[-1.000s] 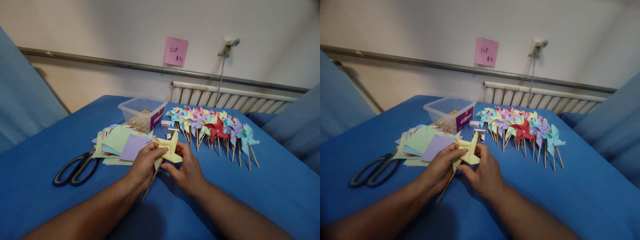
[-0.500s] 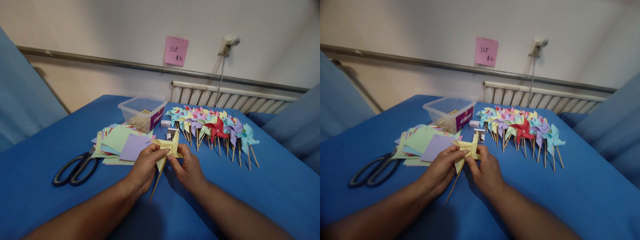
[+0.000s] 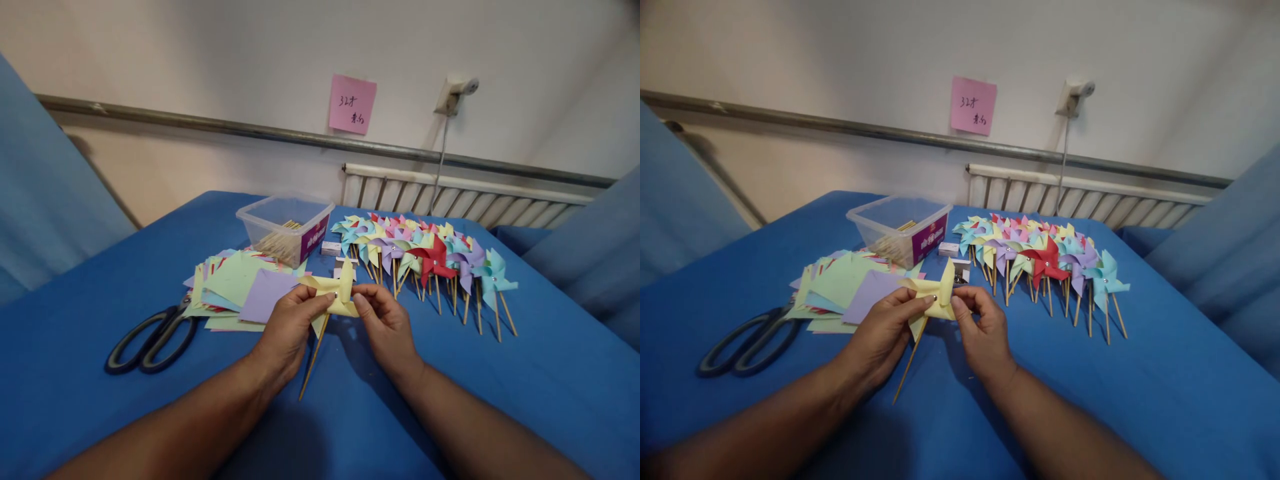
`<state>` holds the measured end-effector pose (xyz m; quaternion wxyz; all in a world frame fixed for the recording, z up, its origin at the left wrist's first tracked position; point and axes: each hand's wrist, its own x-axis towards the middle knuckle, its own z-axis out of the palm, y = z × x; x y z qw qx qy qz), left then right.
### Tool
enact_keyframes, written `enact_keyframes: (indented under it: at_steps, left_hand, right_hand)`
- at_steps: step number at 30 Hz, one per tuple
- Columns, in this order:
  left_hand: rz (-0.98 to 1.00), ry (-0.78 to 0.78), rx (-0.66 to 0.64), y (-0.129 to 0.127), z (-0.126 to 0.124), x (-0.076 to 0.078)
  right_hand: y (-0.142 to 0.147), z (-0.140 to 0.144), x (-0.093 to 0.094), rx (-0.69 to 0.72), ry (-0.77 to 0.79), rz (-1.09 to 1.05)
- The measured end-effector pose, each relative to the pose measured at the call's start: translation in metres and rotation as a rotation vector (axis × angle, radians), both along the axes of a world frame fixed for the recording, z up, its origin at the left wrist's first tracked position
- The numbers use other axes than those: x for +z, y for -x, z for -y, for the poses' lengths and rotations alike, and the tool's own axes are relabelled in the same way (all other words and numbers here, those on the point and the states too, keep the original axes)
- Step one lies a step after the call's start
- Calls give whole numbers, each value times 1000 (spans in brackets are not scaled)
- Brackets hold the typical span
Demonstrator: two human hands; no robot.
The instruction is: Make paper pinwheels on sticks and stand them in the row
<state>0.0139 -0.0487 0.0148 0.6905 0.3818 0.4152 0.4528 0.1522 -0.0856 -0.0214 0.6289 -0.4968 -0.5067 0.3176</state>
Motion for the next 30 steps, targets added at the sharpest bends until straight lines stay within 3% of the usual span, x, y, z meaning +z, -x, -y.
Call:
enact_keyframes:
  at_steps: [6, 12, 15, 17, 19, 24, 26, 30]
  left_hand:
    - [-108, -95, 9, -1, 0, -4]
    - [-111, -84, -3, -1, 1, -4]
    - [-34, -39, -3, 0, -1, -2]
    - [20, -12, 11, 1, -4, -1]
    - [64, -7, 22, 2, -6, 1]
    - [96, -2, 10, 3, -6, 3]
    - [79, 29, -5, 3, -3, 4]
    - [6, 28, -15, 2, 2, 4]
  right_hand:
    - [-3, 0, 1, -96, 38, 119]
    - [-2, 3, 7, -108, -7, 243]
    - [-3, 1, 7, -122, 31, 134]
    - [-2, 0, 6, -105, 138, -47]
    - [2, 1, 4, 20, 276, -233]
    - [20, 10, 0, 529, 498, -448]
    - [26, 12, 2, 612, 509, -458]
    - [31, 11, 3, 643, 502, -433]
